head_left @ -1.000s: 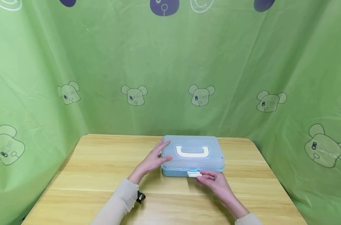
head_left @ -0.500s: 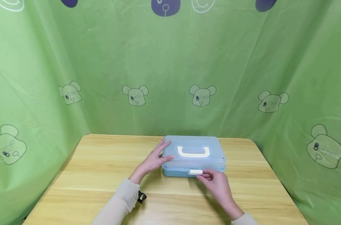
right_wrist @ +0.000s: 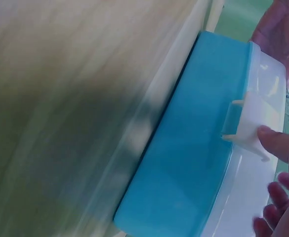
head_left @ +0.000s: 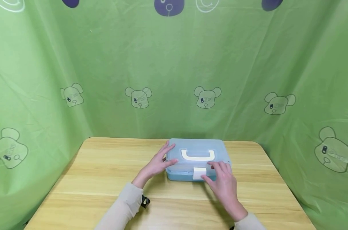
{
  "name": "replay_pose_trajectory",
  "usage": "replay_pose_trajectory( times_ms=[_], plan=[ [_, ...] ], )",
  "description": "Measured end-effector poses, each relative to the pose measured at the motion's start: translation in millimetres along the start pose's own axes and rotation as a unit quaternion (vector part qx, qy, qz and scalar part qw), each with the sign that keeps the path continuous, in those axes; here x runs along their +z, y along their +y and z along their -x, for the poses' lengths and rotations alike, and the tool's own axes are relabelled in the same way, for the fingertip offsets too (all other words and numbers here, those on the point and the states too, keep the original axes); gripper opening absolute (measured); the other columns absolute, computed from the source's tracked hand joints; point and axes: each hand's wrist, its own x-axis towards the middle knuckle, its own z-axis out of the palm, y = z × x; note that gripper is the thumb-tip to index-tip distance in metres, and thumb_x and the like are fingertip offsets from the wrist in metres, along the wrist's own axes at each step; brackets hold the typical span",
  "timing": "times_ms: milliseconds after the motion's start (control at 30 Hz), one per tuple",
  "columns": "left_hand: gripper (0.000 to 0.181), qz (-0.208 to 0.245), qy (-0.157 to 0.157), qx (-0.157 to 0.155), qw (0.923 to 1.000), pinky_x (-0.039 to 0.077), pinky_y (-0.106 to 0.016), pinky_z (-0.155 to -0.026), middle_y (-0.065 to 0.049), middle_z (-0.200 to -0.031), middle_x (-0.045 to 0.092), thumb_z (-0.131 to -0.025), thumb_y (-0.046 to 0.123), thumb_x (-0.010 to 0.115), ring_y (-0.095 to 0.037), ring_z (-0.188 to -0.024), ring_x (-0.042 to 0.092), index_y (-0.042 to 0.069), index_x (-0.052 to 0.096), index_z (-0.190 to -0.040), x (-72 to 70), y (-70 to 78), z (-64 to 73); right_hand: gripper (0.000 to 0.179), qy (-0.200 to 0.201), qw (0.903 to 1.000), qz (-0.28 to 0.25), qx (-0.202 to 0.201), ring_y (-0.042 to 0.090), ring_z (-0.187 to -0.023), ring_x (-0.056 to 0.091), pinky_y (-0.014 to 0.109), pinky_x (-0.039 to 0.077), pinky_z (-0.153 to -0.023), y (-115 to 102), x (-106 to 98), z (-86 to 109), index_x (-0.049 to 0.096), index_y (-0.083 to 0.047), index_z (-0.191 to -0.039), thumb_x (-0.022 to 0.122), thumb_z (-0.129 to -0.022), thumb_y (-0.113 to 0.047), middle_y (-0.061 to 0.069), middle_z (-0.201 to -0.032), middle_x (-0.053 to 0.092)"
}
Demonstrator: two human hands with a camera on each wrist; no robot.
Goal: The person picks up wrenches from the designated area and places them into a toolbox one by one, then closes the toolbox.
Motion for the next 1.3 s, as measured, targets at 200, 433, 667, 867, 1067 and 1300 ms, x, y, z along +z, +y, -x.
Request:
replay_pose_trajectory(
  times_ms=[200,433,667,867,1067,1300],
  plan=[
    [0.077,0.001,0.0,0.001,1.0,0.03,-0.058,-0.124,-0.006,-0.175,-0.002,-0.099,0.039,0.069,-0.038,-0.161,0.006,0.022,0.031,-0.163,0.2,-0.4,-0.6,0.067,-0.005,0.999,-0.039,-0.021,0.043,-0.127,0.05,0.065,0.029,-0.117,7.1,1.9,-7.3,0.071,-0.01,-0.119,0.098,-0.061,-0.027,0.017,-0.122,0.062],
    [0.077,-0.002,-0.002,-0.004,1.0,0.029,-0.055,-0.125,0.0,-0.175,-0.004,-0.099,0.041,0.069,-0.036,-0.161,0.004,0.025,0.03,-0.164,1.9,0.0,1.0,0.065,-0.067,0.992,-0.085,0.064,0.045,-0.142,0.039,0.084,0.004,-0.116,11.1,-0.5,-11.1,0.07,-0.013,-0.126,0.095,-0.07,-0.032,0.019,-0.139,0.058],
    [0.077,-0.004,0.0,-0.003,1.0,0.029,-0.055,-0.125,-0.002,-0.175,-0.003,-0.099,0.041,0.068,-0.036,-0.161,0.004,0.025,0.03,-0.164,2.5,-1.7,0.7,0.066,-0.084,0.9865,-0.107,0.091,0.049,-0.147,0.031,0.086,0.006,-0.114,14.8,-0.3,-14.5,0.069,-0.012,-0.13,0.094,-0.073,-0.032,0.021,-0.146,0.053],
    [0.076,-0.009,0.0,-0.002,1.0,0.029,-0.055,-0.125,-0.001,-0.175,-0.003,-0.099,0.041,0.068,-0.036,-0.161,0.005,0.025,0.031,-0.164,0.9,-1.4,-0.4,0.069,-0.077,0.9842,-0.124,0.099,0.05,-0.152,0.021,0.083,0.002,-0.117,16.3,2.8,-15.5,0.066,-0.011,-0.132,0.094,-0.072,-0.031,0.022,-0.152,0.046],
    [0.076,-0.01,0.0,-0.003,0.9999,0.028,-0.056,-0.125,0.0,-0.175,-0.004,-0.099,0.042,0.068,-0.036,-0.161,0.004,0.027,0.031,-0.163,0.3,0.0,-0.4,0.068,-0.078,0.9833,-0.128,0.104,0.049,-0.153,0.018,0.08,-0.002,-0.119,16.7,4.1,-16.6,0.066,-0.011,-0.133,0.093,-0.073,-0.033,0.022,-0.155,0.042],
    [0.077,-0.014,-0.001,-0.003,0.9999,0.027,-0.055,-0.126,0.001,-0.175,-0.004,-0.099,0.043,0.068,-0.035,-0.161,0.004,0.026,0.03,-0.164,0.2,-0.7,0.1,0.07,-0.088,0.981,-0.126,0.118,0.05,-0.154,0.017,0.08,-0.001,-0.119,13.3,2.7,-17.5,0.066,-0.009,-0.133,0.093,-0.073,-0.034,0.023,-0.155,0.042]
  ],
)
